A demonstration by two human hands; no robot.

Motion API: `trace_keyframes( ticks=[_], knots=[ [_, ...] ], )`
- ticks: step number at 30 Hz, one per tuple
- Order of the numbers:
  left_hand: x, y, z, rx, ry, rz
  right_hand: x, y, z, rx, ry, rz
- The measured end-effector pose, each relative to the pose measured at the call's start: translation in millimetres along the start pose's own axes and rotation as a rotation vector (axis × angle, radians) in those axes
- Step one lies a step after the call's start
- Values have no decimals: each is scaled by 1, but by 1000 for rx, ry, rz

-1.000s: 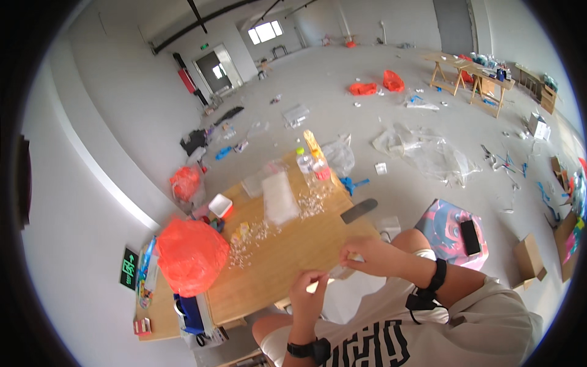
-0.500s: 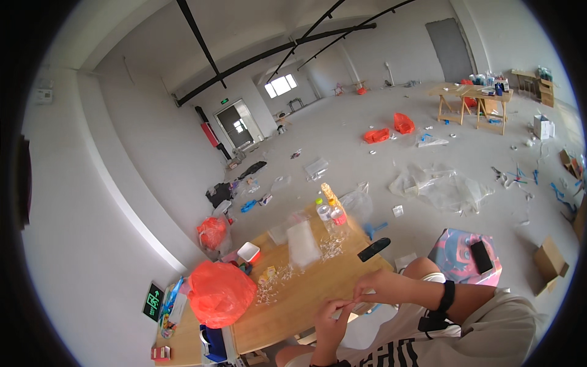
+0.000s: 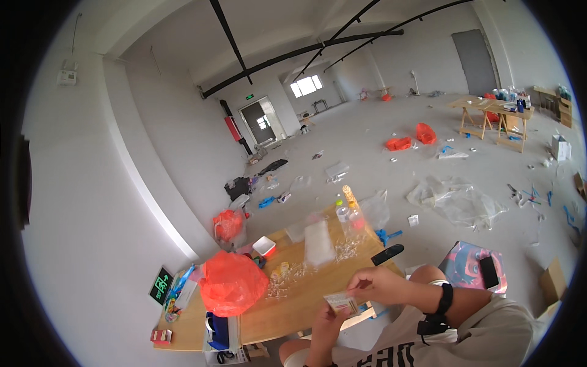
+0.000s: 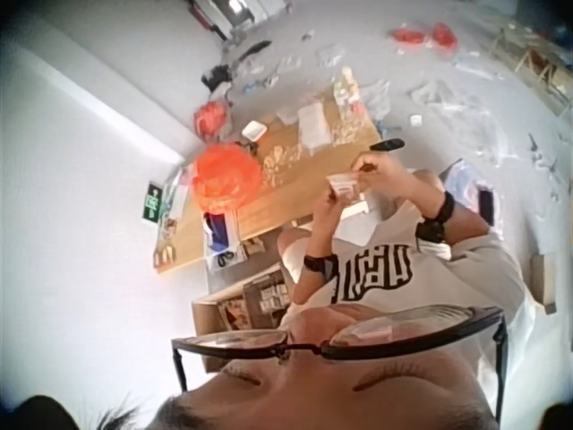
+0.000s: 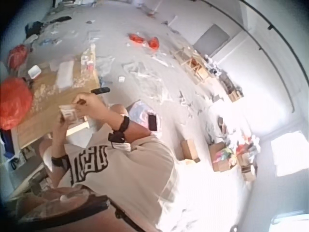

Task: The person is counting and placing medical swabs or sticks into small plastic packets.

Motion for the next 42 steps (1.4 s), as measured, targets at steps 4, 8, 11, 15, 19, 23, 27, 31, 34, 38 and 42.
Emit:
trace_keyframes(
  ticks=[4, 8, 11, 15, 19, 23, 27, 31, 34, 38, 42],
  knots=[
    [7, 16, 36, -85, 99, 108, -8, -37, 22, 166, 111, 141],
    [27, 68, 117, -239, 473, 0, -19, -84, 43, -349, -265, 630],
    [61, 134, 154, -323, 639, -187, -30, -124, 25, -993, -657, 801],
    [129, 192, 183, -353, 896, -197, -42, -144, 2, -1161, -907, 712],
    [203, 203, 207, -442, 1077, -78, -57, -139, -29, -1308, -943, 693],
    [288, 175, 251, -318, 1153, 246, -56, -136, -56, -1393, -936, 585],
    [347, 127, 273, -220, 1168, 600, -54, -143, -76, -1496, -749, 580],
    [378, 46, 327, 17, 1180, 709, -76, -120, -57, -1258, -1054, 677],
    [399, 5, 346, -135, 1244, 795, -68, -88, -53, -1221, -825, 615],
    [432, -14, 337, -276, 1269, 884, -58, -30, -59, -917, -464, 154],
    [424, -37, 335, 79, 1281, 697, -49, 62, -42, -620, -267, -184]
  ],
)
Point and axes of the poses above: each hand's wrist, its own x-axis away from the middle knuckle, its own z-axis out of the back of the hand, y = z × x, the point moved 1 cm from there along -x, towards the middle knuckle, and after that the axes turned 15 degrees about x, right-handed, at the moved point
